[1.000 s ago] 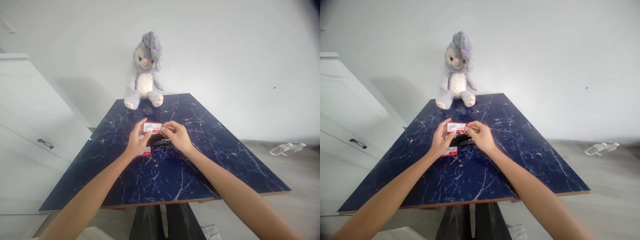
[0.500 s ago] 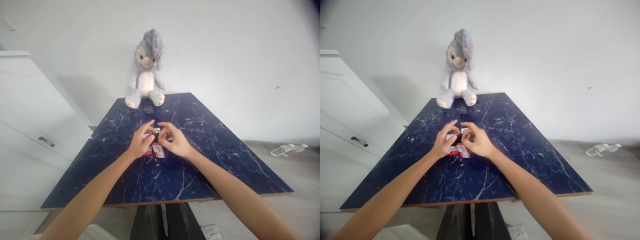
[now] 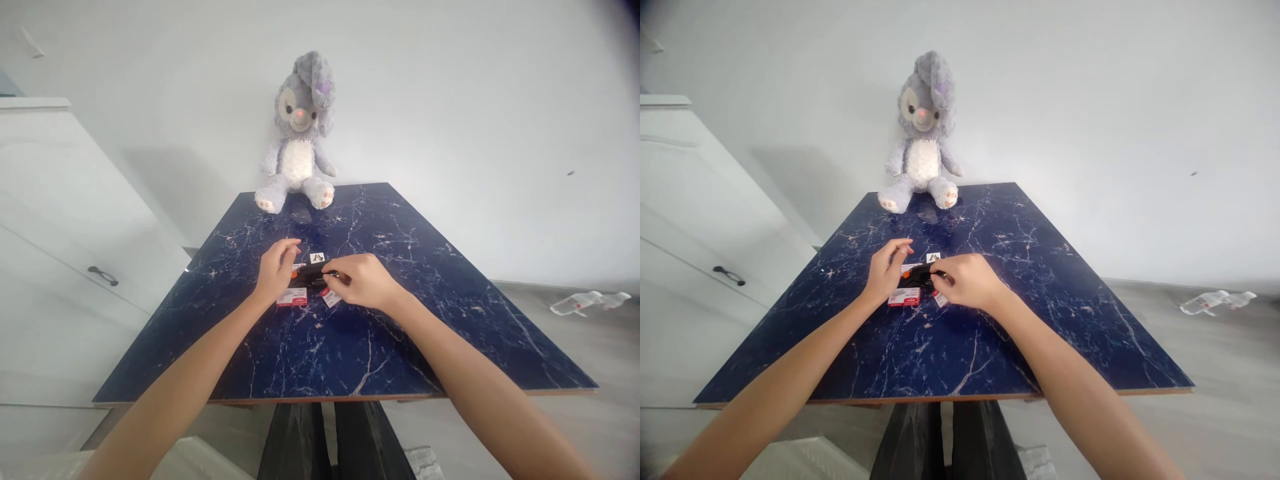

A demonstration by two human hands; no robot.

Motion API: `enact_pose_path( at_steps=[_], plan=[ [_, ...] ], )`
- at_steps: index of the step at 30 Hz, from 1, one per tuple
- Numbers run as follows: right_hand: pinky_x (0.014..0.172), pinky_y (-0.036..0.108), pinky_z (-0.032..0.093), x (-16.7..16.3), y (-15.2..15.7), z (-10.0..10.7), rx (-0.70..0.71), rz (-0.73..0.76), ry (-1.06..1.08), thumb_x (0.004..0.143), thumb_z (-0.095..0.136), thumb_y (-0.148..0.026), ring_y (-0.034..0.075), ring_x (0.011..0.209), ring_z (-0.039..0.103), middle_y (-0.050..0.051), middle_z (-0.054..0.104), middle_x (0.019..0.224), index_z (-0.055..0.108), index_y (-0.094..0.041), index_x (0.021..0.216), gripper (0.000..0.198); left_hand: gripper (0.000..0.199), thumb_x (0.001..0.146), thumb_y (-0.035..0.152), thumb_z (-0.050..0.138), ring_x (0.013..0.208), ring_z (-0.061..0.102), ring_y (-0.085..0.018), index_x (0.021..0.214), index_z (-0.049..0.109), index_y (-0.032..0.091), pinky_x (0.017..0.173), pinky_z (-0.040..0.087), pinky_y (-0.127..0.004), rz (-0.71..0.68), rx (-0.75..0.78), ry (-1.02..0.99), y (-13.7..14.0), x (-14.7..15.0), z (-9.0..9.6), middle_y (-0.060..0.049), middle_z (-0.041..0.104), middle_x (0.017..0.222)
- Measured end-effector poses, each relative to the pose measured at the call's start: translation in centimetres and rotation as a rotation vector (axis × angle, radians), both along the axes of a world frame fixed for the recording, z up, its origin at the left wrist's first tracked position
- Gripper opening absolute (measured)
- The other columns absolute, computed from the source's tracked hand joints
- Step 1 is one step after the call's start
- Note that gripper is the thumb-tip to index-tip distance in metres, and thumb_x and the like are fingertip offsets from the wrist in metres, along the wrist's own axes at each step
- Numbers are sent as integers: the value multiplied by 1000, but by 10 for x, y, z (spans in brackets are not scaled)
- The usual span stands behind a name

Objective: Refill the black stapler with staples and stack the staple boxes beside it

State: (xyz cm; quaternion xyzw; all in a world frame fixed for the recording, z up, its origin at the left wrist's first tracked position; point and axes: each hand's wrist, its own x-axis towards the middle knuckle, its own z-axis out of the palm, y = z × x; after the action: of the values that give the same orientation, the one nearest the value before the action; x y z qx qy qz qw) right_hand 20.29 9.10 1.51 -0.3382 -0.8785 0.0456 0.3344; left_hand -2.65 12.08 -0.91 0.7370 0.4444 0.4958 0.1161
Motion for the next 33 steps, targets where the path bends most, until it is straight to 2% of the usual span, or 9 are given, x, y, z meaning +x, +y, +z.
enact_pose_path(
  at_steps=[5, 11, 14, 19, 23, 25, 27, 30, 33],
  plan=[
    [59, 24, 33, 1, 2, 0, 15, -39, -112, 88, 56, -23, 12, 62, 57, 1, 71, 74, 72, -20, 92, 17, 29, 101, 36, 46, 92, 67, -19, 113, 67, 21, 84, 50, -32, 8, 3, 24, 2, -2, -1, -5, 73, 98],
    [58, 27, 31, 1, 3, -4, -20, -28, -256, 90, 56, -25, 13, 55, 53, 0, 66, 63, 73, -21, 84, 19, 27, 101, 34, 46, 92, 67, -19, 113, 67, 21, 85, 50, -33, 2, 11, 32, 2, -2, -1, -5, 73, 99],
    [64, 26, 37, -5, 1, -6, -39, 55, -207, 92, 57, -25, 14, 68, 61, 2, 71, 75, 74, -21, 89, 18, 26, 101, 34, 46, 92, 67, -19, 113, 66, 22, 85, 50, -33, 2, 20, 28, 2, -1, -2, -5, 72, 97],
    [73, 26, 46, -18, -2, -17, -92, 171, -165, 96, 58, -32, 17, 86, 66, 7, 72, 100, 71, -20, 109, 22, 34, 101, 35, 46, 91, 67, -18, 132, 52, 22, 88, 50, -35, 31, -5, -86, 4, -1, -9, -3, 71, 95],
    [84, 29, 49, -24, -4, -26, -106, 243, -168, 97, 57, -36, 19, 95, 66, 8, 69, 111, 72, -19, 105, 25, 36, 101, 37, 44, 89, 66, -18, 132, 51, 22, 87, 50, -35, 81, -56, -187, 9, -2, -14, -4, 69, 95],
    [84, 30, 49, -27, -7, -28, -102, 245, -167, 96, 59, -38, 19, 97, 66, 8, 68, 116, 72, -18, 102, 24, 35, 101, 38, 44, 87, 65, -17, 130, 53, 22, 86, 50, -35, 93, -77, -215, 11, -3, -15, -4, 69, 94],
    [80, 30, 49, -31, -10, -28, -102, 235, -175, 93, 63, -39, 20, 94, 65, 8, 68, 114, 70, -18, 98, 23, 35, 100, 38, 44, 85, 65, -17, 129, 55, 21, 85, 50, -35, 93, -94, -227, 11, -2, -15, -4, 69, 94],
    [74, 31, 48, -37, -13, -27, -105, 194, -202, 89, 67, -43, 20, 85, 63, 7, 68, 99, 68, -17, 95, 26, 34, 100, 39, 45, 85, 65, -17, 126, 57, 21, 84, 51, -34, 78, -110, -215, 11, -2, -15, -5, 70, 94],
    [76, 32, 48, -42, -16, -28, -85, 154, -210, 89, 67, -43, 20, 86, 62, 7, 66, 99, 67, -16, 106, 31, 33, 99, 39, 46, 85, 65, -18, 123, 59, 22, 83, 51, -35, 81, -119, -189, 10, -1, -14, -4, 70, 93]
  ],
)
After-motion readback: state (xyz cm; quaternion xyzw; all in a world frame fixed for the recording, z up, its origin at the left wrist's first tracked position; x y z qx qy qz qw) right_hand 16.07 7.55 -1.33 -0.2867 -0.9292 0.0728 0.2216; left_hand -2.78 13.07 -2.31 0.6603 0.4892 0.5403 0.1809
